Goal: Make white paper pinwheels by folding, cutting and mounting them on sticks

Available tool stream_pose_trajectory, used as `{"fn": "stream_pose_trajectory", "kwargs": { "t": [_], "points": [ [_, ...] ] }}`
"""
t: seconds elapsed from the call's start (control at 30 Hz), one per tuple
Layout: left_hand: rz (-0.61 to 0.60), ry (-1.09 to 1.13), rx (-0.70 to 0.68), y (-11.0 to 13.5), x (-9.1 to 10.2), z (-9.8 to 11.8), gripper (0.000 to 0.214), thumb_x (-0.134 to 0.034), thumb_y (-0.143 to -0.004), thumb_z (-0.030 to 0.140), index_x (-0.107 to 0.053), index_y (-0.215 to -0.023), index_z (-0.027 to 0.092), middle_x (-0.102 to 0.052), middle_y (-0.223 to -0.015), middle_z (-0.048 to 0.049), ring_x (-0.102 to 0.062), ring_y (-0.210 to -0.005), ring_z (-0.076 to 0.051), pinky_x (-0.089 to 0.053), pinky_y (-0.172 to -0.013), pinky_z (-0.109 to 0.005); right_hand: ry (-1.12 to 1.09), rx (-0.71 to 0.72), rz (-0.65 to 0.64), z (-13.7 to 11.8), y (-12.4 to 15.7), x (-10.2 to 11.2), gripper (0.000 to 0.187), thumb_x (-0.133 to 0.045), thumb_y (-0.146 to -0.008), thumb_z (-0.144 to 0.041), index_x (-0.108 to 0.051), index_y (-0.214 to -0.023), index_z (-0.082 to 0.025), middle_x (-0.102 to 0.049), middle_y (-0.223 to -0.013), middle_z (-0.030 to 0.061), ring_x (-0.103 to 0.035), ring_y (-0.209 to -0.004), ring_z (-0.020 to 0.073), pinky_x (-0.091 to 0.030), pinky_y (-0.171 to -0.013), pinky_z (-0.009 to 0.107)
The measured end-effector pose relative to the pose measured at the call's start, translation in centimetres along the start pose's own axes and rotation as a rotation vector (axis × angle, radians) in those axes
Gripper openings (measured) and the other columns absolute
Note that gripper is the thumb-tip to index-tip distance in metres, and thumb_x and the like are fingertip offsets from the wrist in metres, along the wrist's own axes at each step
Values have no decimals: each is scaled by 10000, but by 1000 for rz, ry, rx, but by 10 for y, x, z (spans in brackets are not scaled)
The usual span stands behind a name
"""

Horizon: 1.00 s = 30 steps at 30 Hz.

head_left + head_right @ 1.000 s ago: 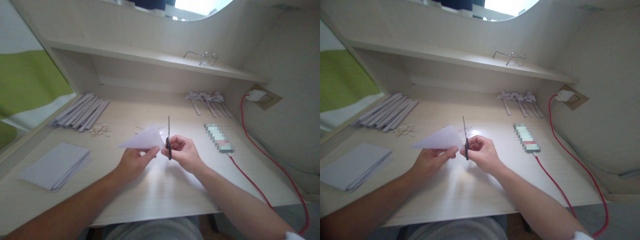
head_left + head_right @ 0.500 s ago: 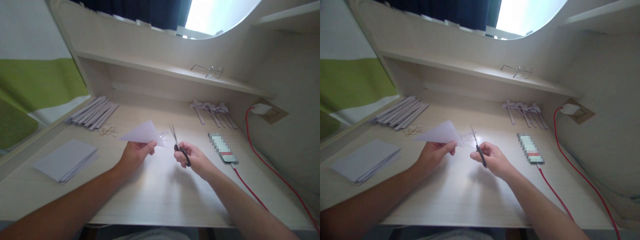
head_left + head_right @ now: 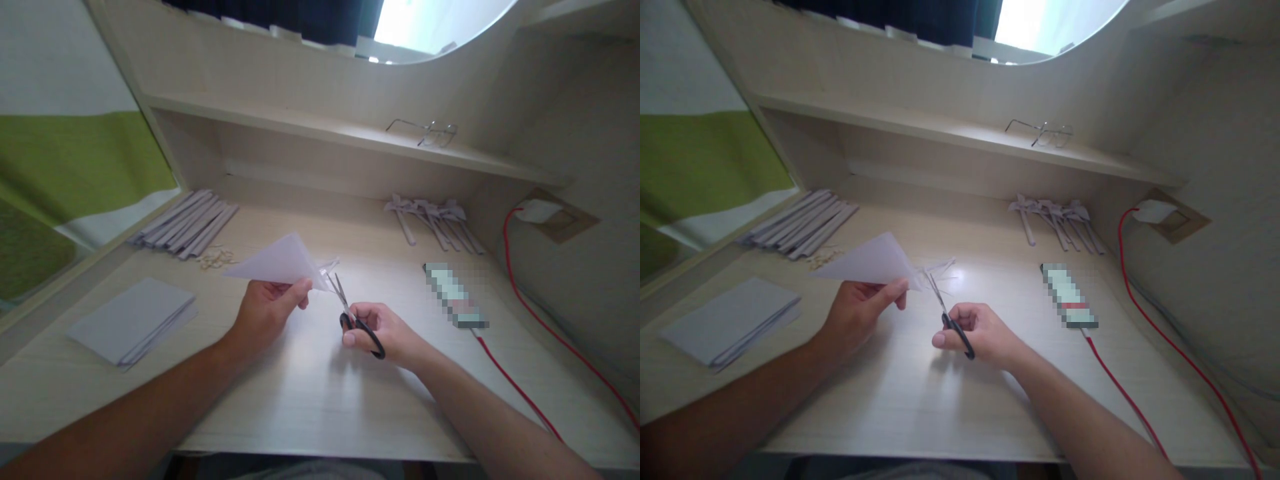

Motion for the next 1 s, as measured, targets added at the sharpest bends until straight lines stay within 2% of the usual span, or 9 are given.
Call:
{"fn": "stream_pose_trajectory", "kwargs": {
  "t": [0.23, 0.6, 1.0],
  "points": [
    [23, -31, 23, 4, -1, 5, 329, -696, -810, 324, -638, -518, 185, -667, -586, -10, -625, -616, -159, -490, -634, -254, 25, -24, 19, 5, 1, -6, 451, -932, -627, -469, -635, -743, -149, -549, -628, -29, -427, -567, 92, -274, -512, 233],
    [-7, -77, 24, 6, -2, -4, 298, -695, -834, 302, -669, -561, 187, -733, -649, -6, -667, -664, -164, -497, -641, -246, 61, -15, 38, 4, 4, -11, 451, -917, -650, -485, -644, -756, -142, -566, -644, -18, -444, -570, 95, -302, -522, 235],
    [-36, 89, 64, 4, -6, -5, 227, -761, -778, 279, -650, -609, 178, -658, -592, 16, -609, -582, -131, -490, -588, -230, 33, -31, 46, 7, 4, -11, 432, -944, -625, -429, -629, -740, -157, -524, -600, -46, -412, -544, 90, -266, -507, 238]
  ]
}}
Point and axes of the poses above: each hand's wrist, its own y-axis away from the middle knuckle, its own x-axis out of the back of the hand, z = x × y, the point moved 4 cm from there along -y, towards the middle knuckle
